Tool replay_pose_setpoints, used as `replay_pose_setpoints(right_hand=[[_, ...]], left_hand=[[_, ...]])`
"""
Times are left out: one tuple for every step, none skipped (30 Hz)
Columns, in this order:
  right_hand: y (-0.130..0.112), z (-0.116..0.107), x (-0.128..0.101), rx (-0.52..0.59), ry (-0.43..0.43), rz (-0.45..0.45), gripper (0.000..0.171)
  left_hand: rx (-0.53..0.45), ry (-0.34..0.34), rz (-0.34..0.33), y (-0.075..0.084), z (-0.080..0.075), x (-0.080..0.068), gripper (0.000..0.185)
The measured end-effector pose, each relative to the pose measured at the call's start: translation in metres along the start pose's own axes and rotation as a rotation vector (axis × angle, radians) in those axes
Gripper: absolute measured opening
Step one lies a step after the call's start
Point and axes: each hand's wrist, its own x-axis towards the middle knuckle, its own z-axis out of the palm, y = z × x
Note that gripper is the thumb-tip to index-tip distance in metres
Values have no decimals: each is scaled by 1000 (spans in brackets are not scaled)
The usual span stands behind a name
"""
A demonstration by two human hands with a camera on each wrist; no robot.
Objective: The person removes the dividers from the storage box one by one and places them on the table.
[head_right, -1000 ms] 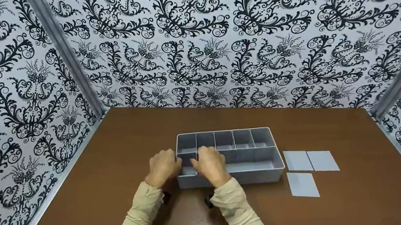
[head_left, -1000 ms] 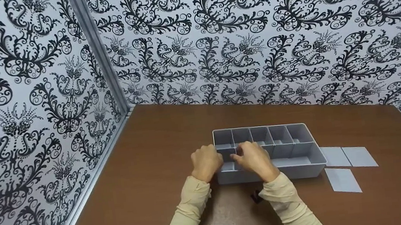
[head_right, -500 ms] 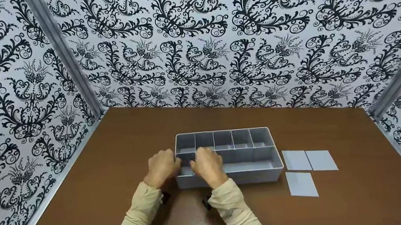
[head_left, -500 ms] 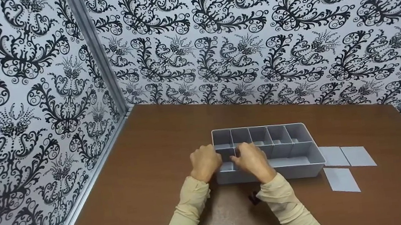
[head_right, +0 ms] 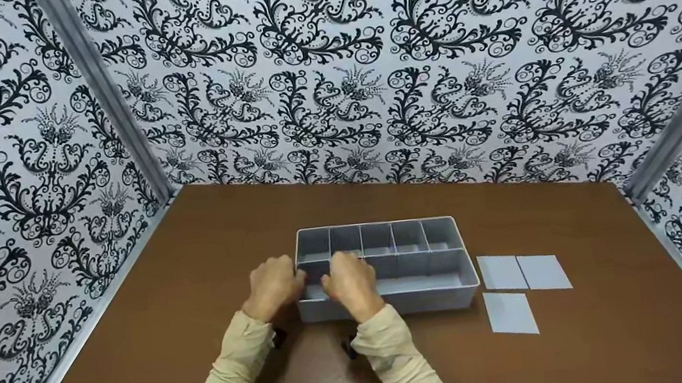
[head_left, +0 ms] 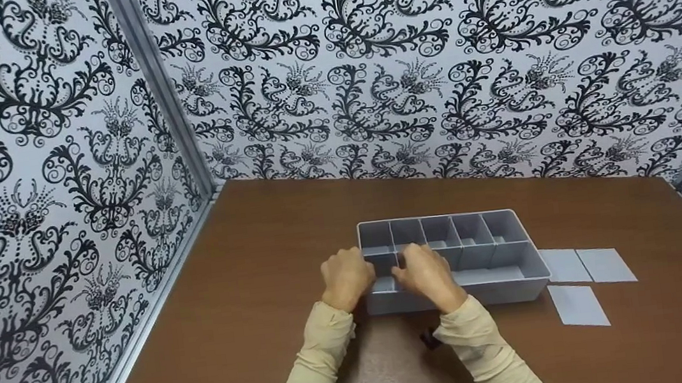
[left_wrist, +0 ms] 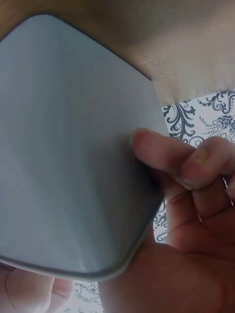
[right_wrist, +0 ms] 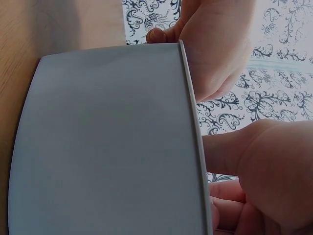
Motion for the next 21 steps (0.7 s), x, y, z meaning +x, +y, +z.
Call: replay_pose_setpoints(right_hand=[[0,0,0,-1,4,-1,19],[0,0,0,-3,5,-3,20],[0,0,0,-5,5,-3,20],[0,0,0,-4,5,0,20],[0,1,0,-6,11,-4,20],[0,1,0,-6,13,-6,20],[0,0,0,-7,15,-8,20],[0,0,0,-8,16,-11,19],[0,0,-1,-10,19,-12,18],[0,1,-1,-11,20,-13,17],[0,1,-1,-11,21,-14,17],[0,1,-1,-9,19,-10,17],[0,2,-1,-9,19,-9,16],[0,2,-1,-9,20,-9,16],[0,2,-1,-9,23,-9,17],[0,2,-1,-8,24,-10,17],[0,2,-1,-6,26,-11,18],[0,2,-1,-7,28,-13,18],[0,2,-1,-7,31,-16,18],[0,2,-1,-7,35,-18,17],[0,2,-1,-6,39,-21,17]], left_hand=[[-1,0,0,0,0,0,22],[-1,-2,0,0,0,0,22],[-2,-5,0,0,0,0,22],[-5,-9,-1,0,0,0,22],[-7,-12,-1,-1,0,0,22],[-9,-16,-2,-1,0,0,22],[-10,-19,-2,0,0,0,22],[-10,-22,-2,0,0,1,22],[-11,-23,-2,0,-1,1,22],[-12,-23,-1,0,0,1,22],[-11,-23,1,0,-1,1,22],[-9,-23,2,0,-1,1,22],[-8,-23,3,0,-1,1,22],[-8,-22,4,0,-1,1,22],[-8,-23,4,0,-2,0,22],[-8,-25,3,0,-2,0,22],[-8,-27,2,0,-2,0,22],[-8,-30,0,0,-2,0,22],[-8,-31,0,0,-2,0,22],[-9,-32,-1,0,-3,0,22],[-10,-31,-1,1,-3,0,22]])
